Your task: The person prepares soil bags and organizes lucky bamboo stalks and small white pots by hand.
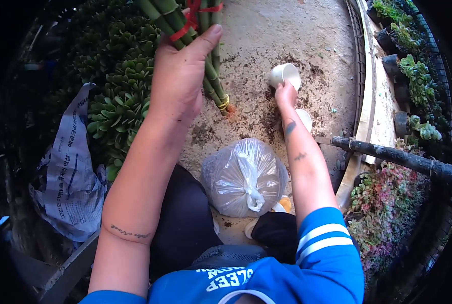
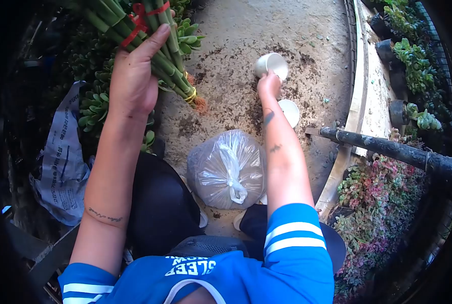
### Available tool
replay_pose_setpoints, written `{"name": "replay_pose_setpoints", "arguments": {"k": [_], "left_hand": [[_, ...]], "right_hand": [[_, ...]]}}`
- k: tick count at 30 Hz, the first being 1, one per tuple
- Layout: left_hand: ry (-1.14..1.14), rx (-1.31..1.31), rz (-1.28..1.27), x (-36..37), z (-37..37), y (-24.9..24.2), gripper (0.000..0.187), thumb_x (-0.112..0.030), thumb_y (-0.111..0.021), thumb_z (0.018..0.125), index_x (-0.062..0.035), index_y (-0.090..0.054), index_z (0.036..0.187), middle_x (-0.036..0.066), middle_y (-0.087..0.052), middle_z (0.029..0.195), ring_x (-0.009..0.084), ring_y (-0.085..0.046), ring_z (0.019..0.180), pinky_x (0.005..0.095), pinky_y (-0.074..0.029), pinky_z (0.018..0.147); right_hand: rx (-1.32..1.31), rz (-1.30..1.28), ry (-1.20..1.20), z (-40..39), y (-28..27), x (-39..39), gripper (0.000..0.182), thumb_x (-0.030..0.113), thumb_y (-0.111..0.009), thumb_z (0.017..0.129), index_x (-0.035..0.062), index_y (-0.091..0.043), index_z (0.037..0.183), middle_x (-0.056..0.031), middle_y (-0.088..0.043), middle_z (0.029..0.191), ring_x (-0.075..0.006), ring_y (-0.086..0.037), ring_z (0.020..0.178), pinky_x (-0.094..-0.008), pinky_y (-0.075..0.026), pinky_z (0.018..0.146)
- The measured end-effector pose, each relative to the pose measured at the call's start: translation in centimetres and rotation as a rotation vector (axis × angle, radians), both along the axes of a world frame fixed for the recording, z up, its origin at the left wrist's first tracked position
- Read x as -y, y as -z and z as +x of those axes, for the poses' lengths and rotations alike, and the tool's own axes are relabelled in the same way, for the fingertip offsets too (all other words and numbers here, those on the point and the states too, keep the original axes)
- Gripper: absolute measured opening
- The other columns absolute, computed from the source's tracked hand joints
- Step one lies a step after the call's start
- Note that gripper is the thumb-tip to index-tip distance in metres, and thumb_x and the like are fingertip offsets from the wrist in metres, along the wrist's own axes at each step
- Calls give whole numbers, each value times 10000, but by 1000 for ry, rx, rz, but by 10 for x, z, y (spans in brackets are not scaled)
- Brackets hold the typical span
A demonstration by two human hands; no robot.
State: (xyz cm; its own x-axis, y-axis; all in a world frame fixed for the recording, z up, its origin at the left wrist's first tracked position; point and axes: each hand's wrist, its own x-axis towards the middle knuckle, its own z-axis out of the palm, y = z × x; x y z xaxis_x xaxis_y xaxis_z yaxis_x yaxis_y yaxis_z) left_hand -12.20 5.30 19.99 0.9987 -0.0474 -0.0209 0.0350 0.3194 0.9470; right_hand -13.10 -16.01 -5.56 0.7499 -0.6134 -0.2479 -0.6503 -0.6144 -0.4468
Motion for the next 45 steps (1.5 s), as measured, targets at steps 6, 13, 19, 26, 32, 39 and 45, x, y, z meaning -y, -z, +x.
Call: {"name": "replay_pose_setpoints", "arguments": {"k": [6,13,19,26,32,39,45], "left_hand": [[-68,-15,-24,-7,10,4,282,-53,-618,743,-31,-532,1010,36,-582,915,119,-531,839,268,-396,768],[-82,-8,-34,-18,9,0,215,-52,-595,759,-18,-560,969,42,-587,850,117,-552,762,255,-445,654],[-92,-42,-30,-25,17,0,242,-51,-590,763,-7,-545,996,55,-583,854,143,-566,745,280,-479,618],[-129,37,-28,-26,21,7,333,-63,-609,753,-26,-494,1064,54,-563,889,133,-548,721,278,-473,582],[-130,-32,-63,-26,17,-2,308,-67,-613,749,-44,-503,1036,49,-561,856,129,-542,728,283,-467,563],[-177,-7,-59,-25,17,-10,225,-41,-562,782,-29,-555,1006,49,-568,986,145,-506,940,272,-354,843],[-302,112,-107,-2,28,7,260,-20,-555,778,-15,-523,1036,63,-546,1044,154,-494,974,278,-352,847]], "right_hand": [[471,2014,262,-36,-34,-52,387,268,-424,882,79,-351,1212,-126,-452,1164,-256,-509,997,-432,-480,803],[401,2235,522,-57,41,-60,312,291,-374,896,149,-413,1172,-77,-471,1169,-246,-499,1008,-427,-480,749],[341,1674,309,-47,1,-56,281,242,-461,866,92,-447,1104,-45,-538,1018,-169,-541,876,-333,-506,651],[293,33,-586,-62,-32,-104,100,130,-539,746,88,-604,810,-101,-587,757,-292,-556,731,-398,-441,656],[279,-59,-902,-68,-42,-98,330,131,-641,655,117,-572,977,-101,-572,936,-290,-510,909,-367,-433,760],[-526,495,-911,-97,-109,-53,665,285,-717,634,50,-421,1182,-176,-477,1143,-309,-441,1078,-353,-386,894],[-883,73,-928,-245,-92,-129,810,231,-662,656,214,-179,1304,-265,-55,1345,-509,-298,1121,-485,-341,910]]}}
